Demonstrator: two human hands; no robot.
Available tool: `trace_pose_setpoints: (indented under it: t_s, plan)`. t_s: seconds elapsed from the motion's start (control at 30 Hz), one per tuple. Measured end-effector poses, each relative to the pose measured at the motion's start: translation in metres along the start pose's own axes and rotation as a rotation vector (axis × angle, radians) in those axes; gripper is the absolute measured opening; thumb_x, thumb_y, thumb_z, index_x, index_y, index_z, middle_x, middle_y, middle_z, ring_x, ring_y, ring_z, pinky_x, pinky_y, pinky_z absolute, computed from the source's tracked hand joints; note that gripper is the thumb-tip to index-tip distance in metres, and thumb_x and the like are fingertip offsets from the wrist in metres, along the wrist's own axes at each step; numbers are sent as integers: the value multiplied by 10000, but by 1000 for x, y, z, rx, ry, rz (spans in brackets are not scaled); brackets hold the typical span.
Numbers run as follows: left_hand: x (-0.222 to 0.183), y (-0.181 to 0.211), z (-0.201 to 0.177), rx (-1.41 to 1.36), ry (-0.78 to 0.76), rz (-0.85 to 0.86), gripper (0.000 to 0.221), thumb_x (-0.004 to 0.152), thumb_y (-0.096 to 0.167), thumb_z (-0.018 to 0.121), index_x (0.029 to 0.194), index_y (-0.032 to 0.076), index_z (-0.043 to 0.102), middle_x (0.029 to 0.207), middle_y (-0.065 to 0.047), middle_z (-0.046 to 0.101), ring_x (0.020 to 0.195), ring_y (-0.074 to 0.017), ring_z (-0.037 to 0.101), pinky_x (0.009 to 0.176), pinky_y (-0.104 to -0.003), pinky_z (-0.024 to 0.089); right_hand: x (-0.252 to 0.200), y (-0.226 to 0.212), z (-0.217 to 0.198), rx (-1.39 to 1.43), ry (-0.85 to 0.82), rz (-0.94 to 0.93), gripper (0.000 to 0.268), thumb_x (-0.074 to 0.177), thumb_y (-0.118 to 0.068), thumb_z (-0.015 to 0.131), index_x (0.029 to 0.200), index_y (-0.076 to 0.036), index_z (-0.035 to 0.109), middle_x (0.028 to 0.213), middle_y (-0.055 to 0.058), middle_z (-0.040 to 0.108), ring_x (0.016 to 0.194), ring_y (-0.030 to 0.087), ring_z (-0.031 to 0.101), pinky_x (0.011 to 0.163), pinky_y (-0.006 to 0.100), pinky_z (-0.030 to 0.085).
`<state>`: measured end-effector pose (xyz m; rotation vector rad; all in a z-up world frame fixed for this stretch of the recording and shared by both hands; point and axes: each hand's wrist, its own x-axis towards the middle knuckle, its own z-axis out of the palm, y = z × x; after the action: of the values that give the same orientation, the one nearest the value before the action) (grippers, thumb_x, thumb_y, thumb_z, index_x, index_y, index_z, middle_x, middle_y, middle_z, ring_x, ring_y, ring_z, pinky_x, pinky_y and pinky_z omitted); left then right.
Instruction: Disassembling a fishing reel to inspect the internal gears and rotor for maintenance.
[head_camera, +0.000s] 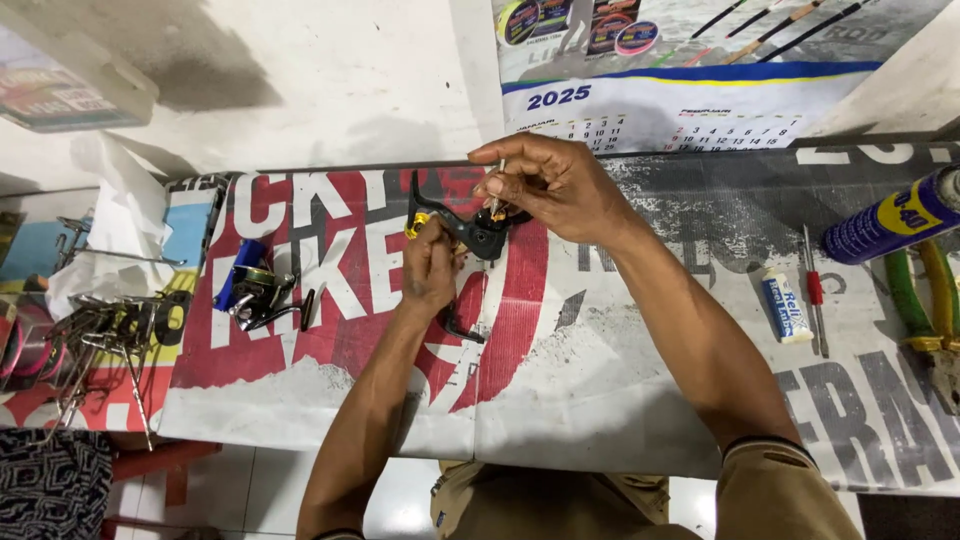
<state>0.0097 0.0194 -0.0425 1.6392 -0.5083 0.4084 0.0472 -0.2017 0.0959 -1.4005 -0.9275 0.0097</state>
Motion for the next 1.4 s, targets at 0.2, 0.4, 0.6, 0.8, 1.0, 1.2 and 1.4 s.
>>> trace_pose_setpoints:
  t_s: [0.2, 0.4, 0.6, 0.8, 1.0, 1.2, 1.4]
  plan:
    - [-2, 0, 7, -420, -200, -145, 976, 870, 664, 732, 1569, 151, 286, 1559, -95, 374, 1379, -226, 397, 1160, -475, 338, -1, 11, 0, -18, -56, -12, 301, 1046, -15, 614, 1338, 48, 585, 969, 241, 753, 865, 273, 721, 815, 367, 530]
    - [-1, 21, 21, -270, -60, -83, 558, 1104, 326, 422, 1577, 74, 266, 1534, -158, 409, 1412, -286, 404, 1209, -494, 315, -1, 32, 16, -7, -9, -1, 312, 1047, -10, 618, 1352, 45, 583, 971, 231, 756, 922, 275, 741, 847, 359, 554]
    - [-50, -104, 13, -331, 232, -341, 527, 1119, 446, 338, 1525, 122, 425, 922, -126, 619, 721, -172, 608, 600, -276, 508, -3, 59, 26, -9, 120, 47, 467, 1090, -152, 584, 1519, -35, 443, 1153, 172, 685, 1039, 228, 690, 868, 361, 600]
    - [10, -2, 30, -708, 468, -142, 429, 1150, 382, 407, 1481, 115, 463, 1337, -83, 603, 1210, -174, 597, 1063, -370, 498, -19, 121, 51, -116, 280, 107, 190, 1029, 31, 575, 1206, -37, 586, 960, 54, 561, 857, 168, 603, 753, 308, 550]
    - [16, 43, 37, -764, 548, -184, 550, 1133, 404, 421, 1604, 133, 336, 1550, -177, 453, 1417, -277, 449, 1191, -448, 400, -27, 99, 95, -75, 226, 138, 430, 955, -57, 757, 1335, -9, 562, 1126, 107, 640, 1061, 211, 676, 898, 397, 592]
    - [14, 31, 38, -856, 571, -168, 481, 1133, 308, 482, 1577, 138, 407, 1560, -195, 455, 1427, -328, 465, 1186, -467, 415, -26, 106, 83, -163, 261, 134, 319, 908, 72, 693, 1210, 2, 621, 1040, 126, 693, 1008, 205, 703, 867, 391, 607]
    - [17, 33, 32, -842, 592, -208, 474, 1116, 339, 513, 1561, 205, 425, 1420, -78, 615, 1296, -234, 610, 1121, -402, 487, -20, 111, 52, -248, 221, -1, 274, 877, 114, 691, 1134, 24, 668, 959, 129, 685, 915, 224, 727, 786, 366, 614]
